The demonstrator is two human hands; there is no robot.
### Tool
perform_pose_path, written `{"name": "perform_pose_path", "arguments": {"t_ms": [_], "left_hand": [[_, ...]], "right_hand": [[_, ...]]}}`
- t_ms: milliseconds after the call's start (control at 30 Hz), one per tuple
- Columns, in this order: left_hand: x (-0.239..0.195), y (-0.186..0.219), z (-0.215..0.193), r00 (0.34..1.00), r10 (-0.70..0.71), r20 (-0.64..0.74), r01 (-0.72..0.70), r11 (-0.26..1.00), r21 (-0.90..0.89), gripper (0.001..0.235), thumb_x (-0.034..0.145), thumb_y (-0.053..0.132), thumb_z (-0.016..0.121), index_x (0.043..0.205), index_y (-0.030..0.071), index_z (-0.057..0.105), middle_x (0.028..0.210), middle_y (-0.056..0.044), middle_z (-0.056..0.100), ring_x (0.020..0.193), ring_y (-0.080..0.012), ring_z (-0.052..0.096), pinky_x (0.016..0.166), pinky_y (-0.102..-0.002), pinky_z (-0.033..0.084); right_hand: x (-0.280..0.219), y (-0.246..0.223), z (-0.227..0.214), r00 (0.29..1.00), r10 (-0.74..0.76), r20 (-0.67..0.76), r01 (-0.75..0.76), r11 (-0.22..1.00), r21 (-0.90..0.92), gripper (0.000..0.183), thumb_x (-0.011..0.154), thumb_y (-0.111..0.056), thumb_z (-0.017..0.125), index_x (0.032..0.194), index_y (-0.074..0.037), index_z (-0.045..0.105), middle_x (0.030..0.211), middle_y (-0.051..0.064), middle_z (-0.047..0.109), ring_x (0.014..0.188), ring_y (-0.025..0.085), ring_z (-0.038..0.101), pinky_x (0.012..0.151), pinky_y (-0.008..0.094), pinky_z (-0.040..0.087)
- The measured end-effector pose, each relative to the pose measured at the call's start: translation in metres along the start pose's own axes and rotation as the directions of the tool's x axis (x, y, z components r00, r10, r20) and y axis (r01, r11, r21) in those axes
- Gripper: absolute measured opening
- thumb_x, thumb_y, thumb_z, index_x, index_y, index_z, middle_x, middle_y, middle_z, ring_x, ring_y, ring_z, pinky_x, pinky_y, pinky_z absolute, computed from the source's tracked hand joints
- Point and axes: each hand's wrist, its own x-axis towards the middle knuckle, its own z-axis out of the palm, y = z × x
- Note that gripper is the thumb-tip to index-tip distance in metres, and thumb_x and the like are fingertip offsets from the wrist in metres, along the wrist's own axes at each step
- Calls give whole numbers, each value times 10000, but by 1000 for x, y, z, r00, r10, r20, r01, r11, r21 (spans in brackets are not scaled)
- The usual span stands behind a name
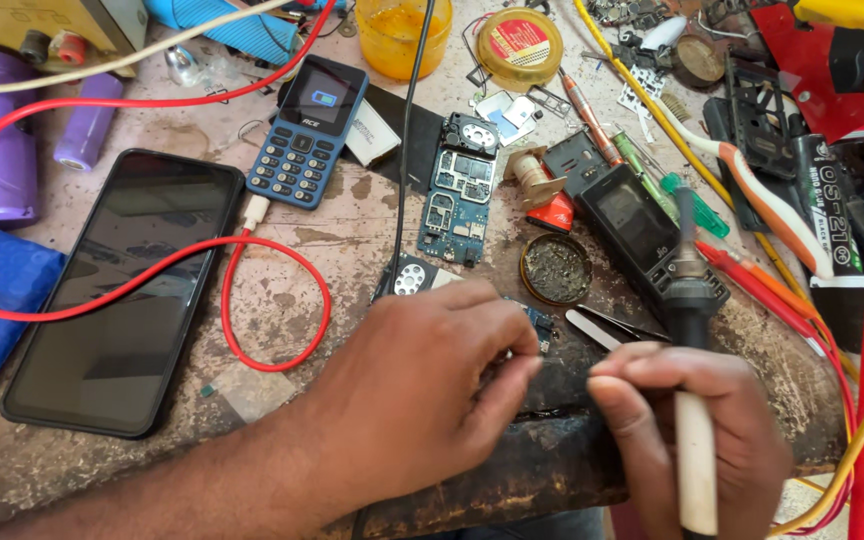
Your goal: The person plugs a charger into a wall socket, then uses a soldering iron and solder wire to tin the iron tip and apply solder to a small circuit board on a cluttered workbench. The person also uses a metal file to clean the soldering iron tip.
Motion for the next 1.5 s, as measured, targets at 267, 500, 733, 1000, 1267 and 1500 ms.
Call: {"name": "perform_pose_path", "arguments": {"t_ms": [267,500,733,1000,1267,1500], "left_hand": [[2,7,13,996,-41,-77,51,990,134,134,837,163,710,809,83,606,819,-63,633,714,-284,676,578,-435,505],[6,7,26,998,-44,-49,52,982,180,150,861,168,697,808,75,591,817,-76,638,718,-304,678,588,-448,517],[8,1,30,998,-54,-36,60,978,201,182,872,181,704,777,66,600,770,-90,631,710,-323,673,610,-451,527],[4,-1,33,998,-53,-25,57,983,177,172,871,166,719,804,55,606,791,-99,628,686,-308,673,607,-435,535],[1,-6,36,999,33,-35,-26,985,169,162,861,133,733,811,62,597,825,-84,603,763,-283,669,686,-413,544],[0,-8,36,999,47,-24,-43,987,156,162,852,129,733,811,62,591,831,-85,589,782,-286,662,705,-414,541]], "right_hand": [[14,0,-34,987,147,-69,-122,953,278,495,1051,-300,652,1442,-44,489,961,211,731,763,189,714,766,239,586],[-26,65,-64,978,-18,-206,65,972,224,404,1188,-357,635,1239,44,634,1073,202,623,908,234,721,856,312,652],[19,86,-141,725,636,263,-583,771,-257,400,925,-312,776,1157,15,781,866,210,751,683,271,739,690,352,653],[10,59,-124,772,616,155,-557,774,-301,355,961,-280,714,1102,38,783,668,162,666,533,247,653,526,338,628],[19,56,-115,766,636,98,-564,737,-373,347,942,-281,687,1037,37,787,577,147,625,422,222,595,395,324,558],[20,52,-113,828,532,178,-461,826,-325,269,962,-224,726,1053,23,782,606,131,640,461,195,616,460,294,582]]}}
